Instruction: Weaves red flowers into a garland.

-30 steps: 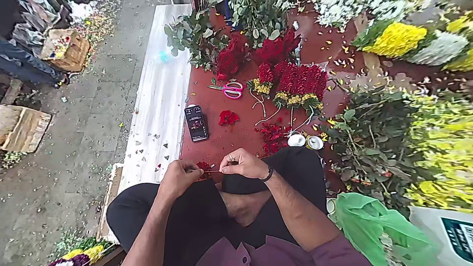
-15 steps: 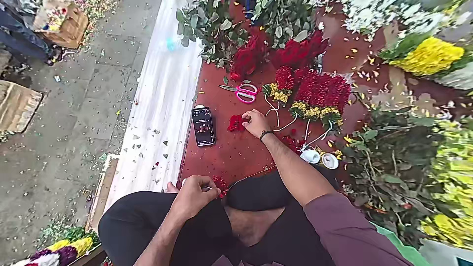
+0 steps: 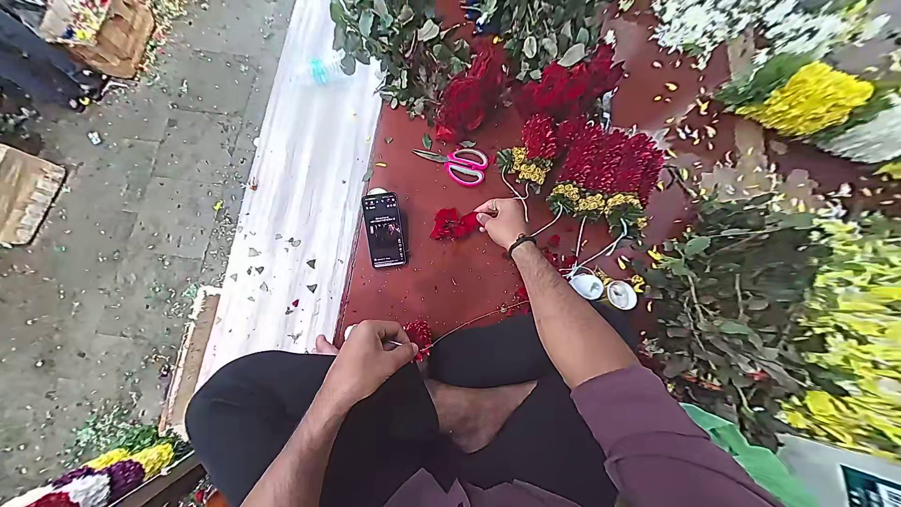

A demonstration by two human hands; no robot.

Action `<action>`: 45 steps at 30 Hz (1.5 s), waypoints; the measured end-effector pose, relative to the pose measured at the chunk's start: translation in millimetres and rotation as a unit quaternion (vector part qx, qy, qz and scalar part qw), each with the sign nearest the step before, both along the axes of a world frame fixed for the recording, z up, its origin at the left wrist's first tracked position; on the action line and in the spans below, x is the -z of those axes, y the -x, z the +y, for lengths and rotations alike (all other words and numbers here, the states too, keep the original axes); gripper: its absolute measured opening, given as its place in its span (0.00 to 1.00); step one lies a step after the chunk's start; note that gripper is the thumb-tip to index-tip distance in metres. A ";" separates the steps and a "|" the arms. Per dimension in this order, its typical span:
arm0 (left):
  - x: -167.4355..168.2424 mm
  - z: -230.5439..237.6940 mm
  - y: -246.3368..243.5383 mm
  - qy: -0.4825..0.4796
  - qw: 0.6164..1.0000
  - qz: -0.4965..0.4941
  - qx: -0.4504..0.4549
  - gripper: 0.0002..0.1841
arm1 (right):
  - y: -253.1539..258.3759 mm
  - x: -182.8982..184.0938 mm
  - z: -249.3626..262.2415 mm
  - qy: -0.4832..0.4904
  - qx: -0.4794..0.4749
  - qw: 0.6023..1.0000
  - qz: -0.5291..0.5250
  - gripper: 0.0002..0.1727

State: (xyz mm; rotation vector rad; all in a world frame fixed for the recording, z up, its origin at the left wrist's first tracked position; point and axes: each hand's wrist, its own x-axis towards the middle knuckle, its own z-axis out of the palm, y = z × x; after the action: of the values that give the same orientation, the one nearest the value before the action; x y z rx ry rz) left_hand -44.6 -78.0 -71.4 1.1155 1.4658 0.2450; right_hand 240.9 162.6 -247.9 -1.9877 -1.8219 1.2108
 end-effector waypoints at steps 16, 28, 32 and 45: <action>-1.3 -4.9 -2.0 -0.022 0.999 0.031 0.005 0.09 | 0.4 -45.6 -69.8 0.162 0.181 0.917 0.318 0.28; -1.6 -2.6 -0.6 -0.016 0.999 0.029 0.013 0.10 | 6.6 -53.0 -68.6 0.120 0.148 0.957 0.217 0.11; -1.2 -2.7 -1.7 -0.014 1.000 0.026 0.011 0.11 | 5.5 -65.2 -69.0 0.119 0.136 0.947 0.267 0.14; 0.2 -4.8 -0.6 -0.023 0.999 0.031 0.015 0.11 | 10.9 -106.3 -113.1 0.100 0.111 0.915 0.375 0.15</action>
State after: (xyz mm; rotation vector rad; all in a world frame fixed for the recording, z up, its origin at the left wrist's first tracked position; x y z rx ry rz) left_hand -44.0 -82.8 -71.6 1.1914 1.5032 0.2260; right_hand 230.0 49.5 -141.5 -1.4305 -1.0958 1.7985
